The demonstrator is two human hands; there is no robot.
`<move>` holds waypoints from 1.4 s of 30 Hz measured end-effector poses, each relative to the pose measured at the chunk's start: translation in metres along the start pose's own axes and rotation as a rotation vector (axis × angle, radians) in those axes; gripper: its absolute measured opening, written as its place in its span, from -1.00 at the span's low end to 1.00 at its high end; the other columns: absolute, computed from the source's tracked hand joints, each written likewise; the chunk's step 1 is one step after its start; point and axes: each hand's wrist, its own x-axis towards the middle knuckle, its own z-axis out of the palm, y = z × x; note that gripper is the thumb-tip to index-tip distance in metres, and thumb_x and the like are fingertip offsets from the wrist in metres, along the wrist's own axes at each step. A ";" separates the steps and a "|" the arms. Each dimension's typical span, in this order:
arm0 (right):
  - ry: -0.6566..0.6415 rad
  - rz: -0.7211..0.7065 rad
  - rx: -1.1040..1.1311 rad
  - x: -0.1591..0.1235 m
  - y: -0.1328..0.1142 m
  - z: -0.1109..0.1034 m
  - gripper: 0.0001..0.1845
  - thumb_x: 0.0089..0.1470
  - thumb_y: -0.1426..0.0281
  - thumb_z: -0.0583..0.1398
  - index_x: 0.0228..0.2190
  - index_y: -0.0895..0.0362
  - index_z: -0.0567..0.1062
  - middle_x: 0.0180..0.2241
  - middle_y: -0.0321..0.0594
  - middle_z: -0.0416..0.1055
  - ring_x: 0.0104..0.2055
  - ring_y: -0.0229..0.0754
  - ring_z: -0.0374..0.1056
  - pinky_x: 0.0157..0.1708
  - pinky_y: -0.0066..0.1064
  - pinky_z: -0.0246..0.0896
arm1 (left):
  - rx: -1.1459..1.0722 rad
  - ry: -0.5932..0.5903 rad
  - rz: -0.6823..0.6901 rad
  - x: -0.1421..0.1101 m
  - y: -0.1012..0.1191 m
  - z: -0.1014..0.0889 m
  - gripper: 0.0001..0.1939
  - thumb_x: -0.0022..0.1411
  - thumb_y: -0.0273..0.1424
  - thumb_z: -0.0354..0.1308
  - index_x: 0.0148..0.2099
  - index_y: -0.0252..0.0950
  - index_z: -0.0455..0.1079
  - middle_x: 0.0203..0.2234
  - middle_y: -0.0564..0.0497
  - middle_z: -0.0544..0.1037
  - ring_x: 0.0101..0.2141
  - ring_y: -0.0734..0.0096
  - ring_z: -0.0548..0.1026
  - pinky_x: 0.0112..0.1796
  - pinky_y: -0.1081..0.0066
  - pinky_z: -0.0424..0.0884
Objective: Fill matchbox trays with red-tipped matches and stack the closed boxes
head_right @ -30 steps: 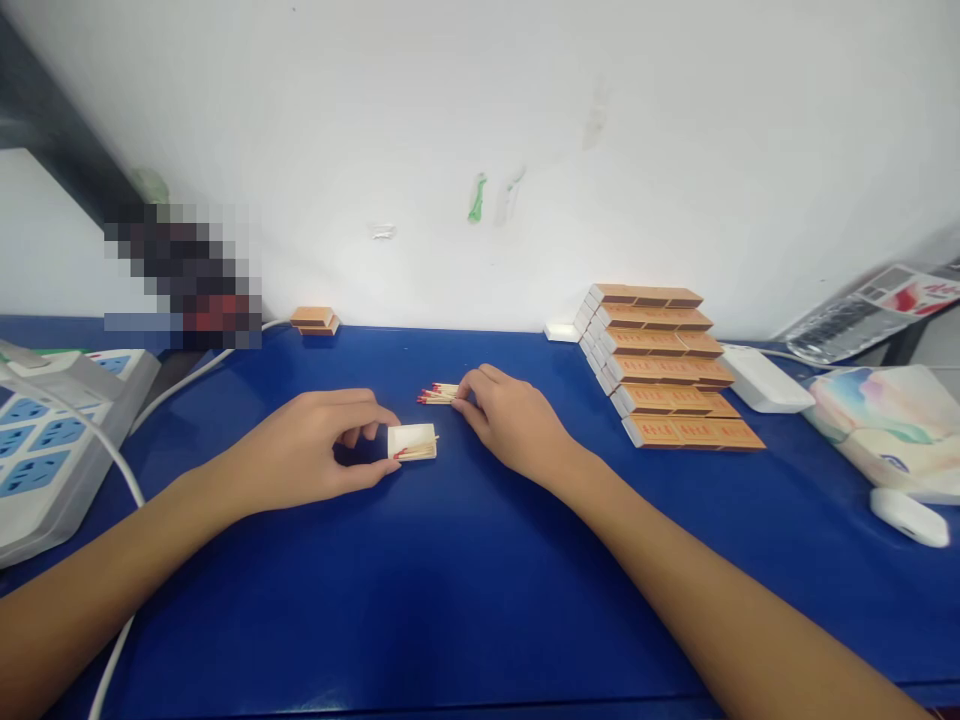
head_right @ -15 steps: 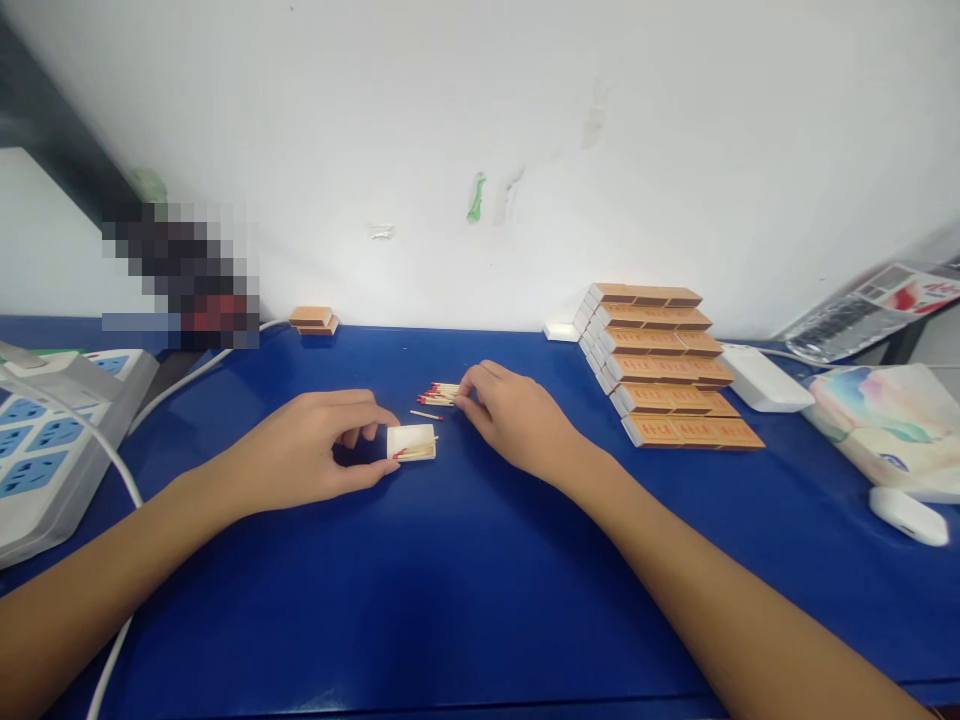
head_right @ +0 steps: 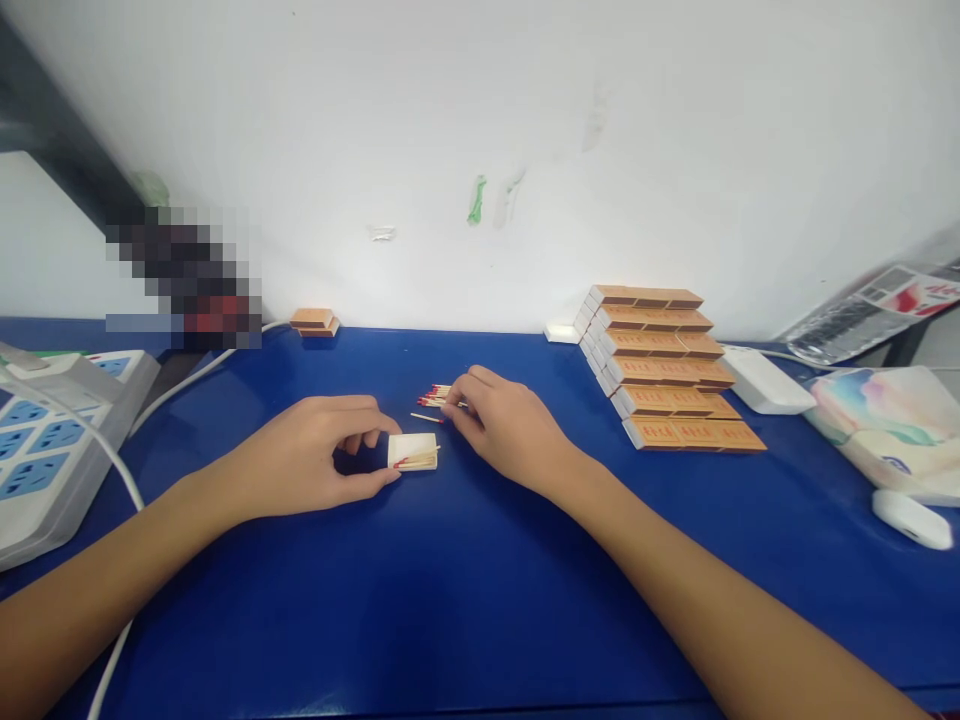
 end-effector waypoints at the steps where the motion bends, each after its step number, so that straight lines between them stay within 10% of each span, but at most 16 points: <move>1: 0.004 0.005 -0.013 0.001 0.001 -0.002 -0.87 0.38 0.35 0.19 -0.24 0.10 0.50 -0.29 -0.24 0.41 -0.41 -0.25 0.27 -0.37 -0.38 0.11 | 0.003 0.001 0.000 0.000 0.000 0.000 -0.76 0.30 -0.21 0.30 -0.06 -0.20 0.60 -0.33 0.06 0.52 -0.39 0.42 0.44 -0.35 0.39 0.31; 24: -0.161 0.117 -0.133 0.002 0.020 -0.006 -0.85 0.46 0.35 0.08 -0.21 0.09 0.40 -0.16 -0.12 0.49 -0.24 -0.11 0.43 -0.28 -0.33 0.20 | 0.012 -0.004 0.009 0.001 0.000 -0.001 -0.76 0.31 -0.20 0.29 -0.06 -0.20 0.60 -0.34 0.05 0.52 -0.39 0.40 0.44 -0.36 0.37 0.31; 42: -0.230 -0.078 -0.028 -0.010 -0.032 -0.003 -0.88 0.46 0.39 0.08 -0.18 0.09 0.40 -0.16 -0.13 0.51 -0.31 -0.15 0.42 -0.33 -0.33 0.21 | -0.003 0.016 0.004 0.002 -0.001 0.001 -0.77 0.29 -0.24 0.30 -0.07 -0.22 0.60 -0.32 0.03 0.54 -0.38 0.40 0.47 -0.34 0.38 0.35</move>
